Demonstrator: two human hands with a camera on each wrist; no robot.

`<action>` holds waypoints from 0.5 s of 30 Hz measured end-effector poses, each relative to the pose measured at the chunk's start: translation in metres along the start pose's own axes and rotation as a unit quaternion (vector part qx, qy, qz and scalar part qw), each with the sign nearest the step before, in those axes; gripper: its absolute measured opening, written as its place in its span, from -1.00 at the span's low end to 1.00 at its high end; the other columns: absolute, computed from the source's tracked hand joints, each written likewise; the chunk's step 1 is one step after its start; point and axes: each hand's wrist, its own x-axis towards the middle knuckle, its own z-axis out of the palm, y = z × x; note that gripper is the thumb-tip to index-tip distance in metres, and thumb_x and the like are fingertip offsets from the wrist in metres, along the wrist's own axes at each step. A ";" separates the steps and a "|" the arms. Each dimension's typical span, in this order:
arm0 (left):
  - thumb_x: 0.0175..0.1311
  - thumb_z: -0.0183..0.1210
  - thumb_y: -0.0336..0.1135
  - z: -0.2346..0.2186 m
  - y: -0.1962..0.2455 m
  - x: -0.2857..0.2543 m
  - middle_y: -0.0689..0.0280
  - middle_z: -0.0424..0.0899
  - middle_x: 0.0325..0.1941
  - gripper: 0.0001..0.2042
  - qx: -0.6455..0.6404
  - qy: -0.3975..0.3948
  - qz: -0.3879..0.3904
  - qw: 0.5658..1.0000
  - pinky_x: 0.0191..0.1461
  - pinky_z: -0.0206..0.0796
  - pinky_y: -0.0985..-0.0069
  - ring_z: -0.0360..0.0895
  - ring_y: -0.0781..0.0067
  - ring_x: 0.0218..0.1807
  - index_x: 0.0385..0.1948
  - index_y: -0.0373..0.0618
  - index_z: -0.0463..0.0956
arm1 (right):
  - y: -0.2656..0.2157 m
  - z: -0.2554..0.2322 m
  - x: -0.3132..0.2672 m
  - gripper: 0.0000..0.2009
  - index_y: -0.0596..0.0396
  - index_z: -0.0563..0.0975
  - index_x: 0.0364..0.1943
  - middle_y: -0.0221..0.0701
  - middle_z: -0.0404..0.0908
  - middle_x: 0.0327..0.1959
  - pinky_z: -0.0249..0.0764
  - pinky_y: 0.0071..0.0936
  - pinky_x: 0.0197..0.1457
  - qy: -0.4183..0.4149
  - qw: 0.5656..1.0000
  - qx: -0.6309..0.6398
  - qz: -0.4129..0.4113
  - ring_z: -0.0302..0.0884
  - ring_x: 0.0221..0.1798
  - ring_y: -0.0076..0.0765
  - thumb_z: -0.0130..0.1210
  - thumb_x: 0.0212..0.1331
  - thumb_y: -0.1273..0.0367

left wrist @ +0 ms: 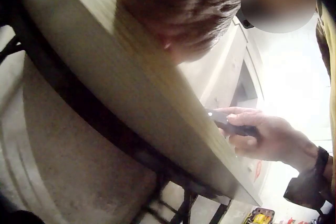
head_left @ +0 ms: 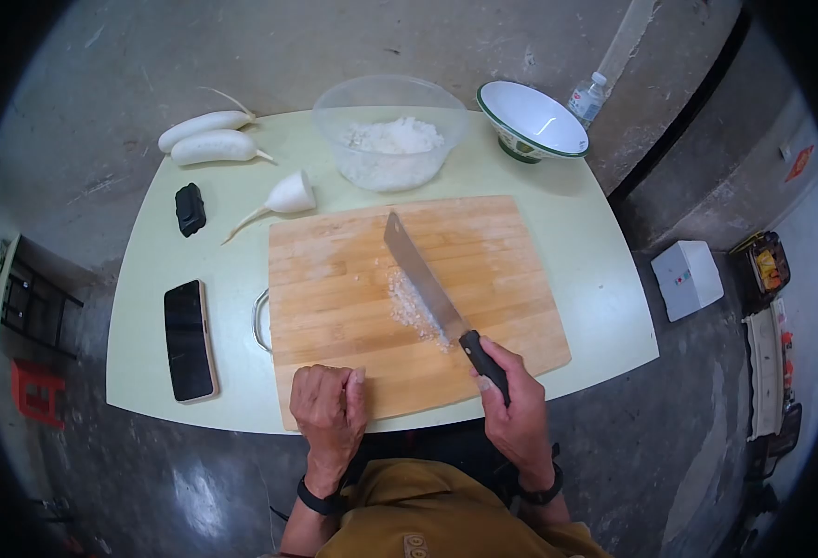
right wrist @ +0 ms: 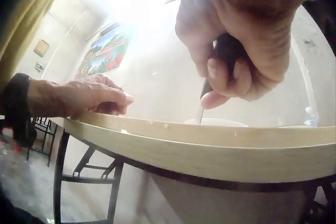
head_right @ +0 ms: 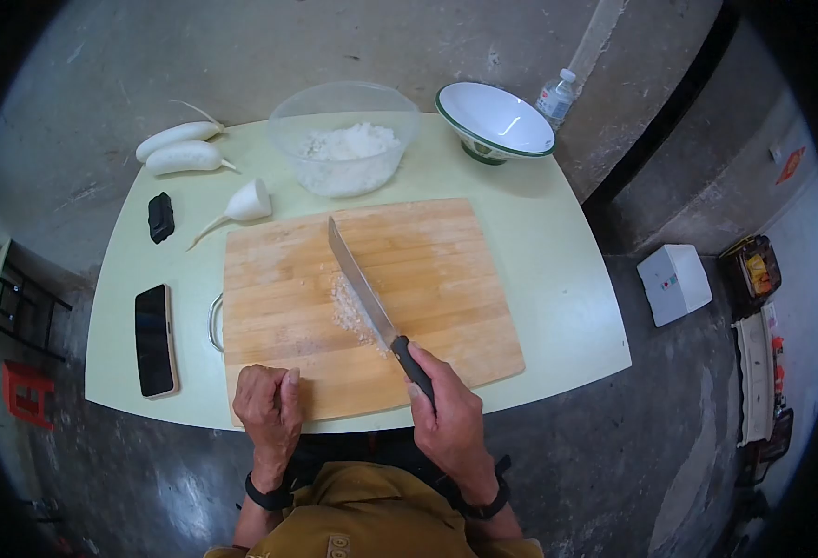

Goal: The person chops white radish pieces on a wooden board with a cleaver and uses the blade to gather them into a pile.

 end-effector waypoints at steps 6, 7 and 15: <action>0.13 0.30 -0.49 0.000 -0.001 0.000 0.19 0.46 -0.53 -0.86 0.002 0.001 -0.002 1.000 -0.34 0.23 0.27 0.38 0.12 -0.44 -0.51 -0.21 0.48 | 0.000 -0.001 0.001 -0.64 0.26 0.43 0.21 -0.19 0.64 -0.08 0.51 -0.53 -0.04 0.016 1.000 -0.001 -0.003 0.64 -0.10 -0.41 0.02 0.35 0.52; 0.13 0.30 -0.49 0.001 0.000 0.000 0.19 0.46 -0.53 -0.86 0.007 0.003 -0.003 1.000 -0.34 0.23 0.27 0.39 0.11 -0.44 -0.51 -0.20 0.48 | 0.002 -0.002 0.002 -0.63 0.26 0.43 0.20 -0.13 0.65 -0.08 0.54 -0.47 -0.04 0.004 1.000 -0.012 0.001 0.67 -0.11 -0.31 0.04 0.31 0.56; 0.13 0.30 -0.49 0.001 0.000 -0.001 0.19 0.45 -0.53 -0.85 0.005 0.004 -0.001 1.000 -0.35 0.22 0.27 0.38 0.12 -0.44 -0.51 -0.20 0.47 | 0.002 -0.001 0.003 -0.63 0.28 0.44 0.19 -0.09 0.65 -0.06 0.56 -0.39 0.03 -0.003 1.000 -0.011 0.027 0.69 -0.08 -0.22 0.07 0.29 0.57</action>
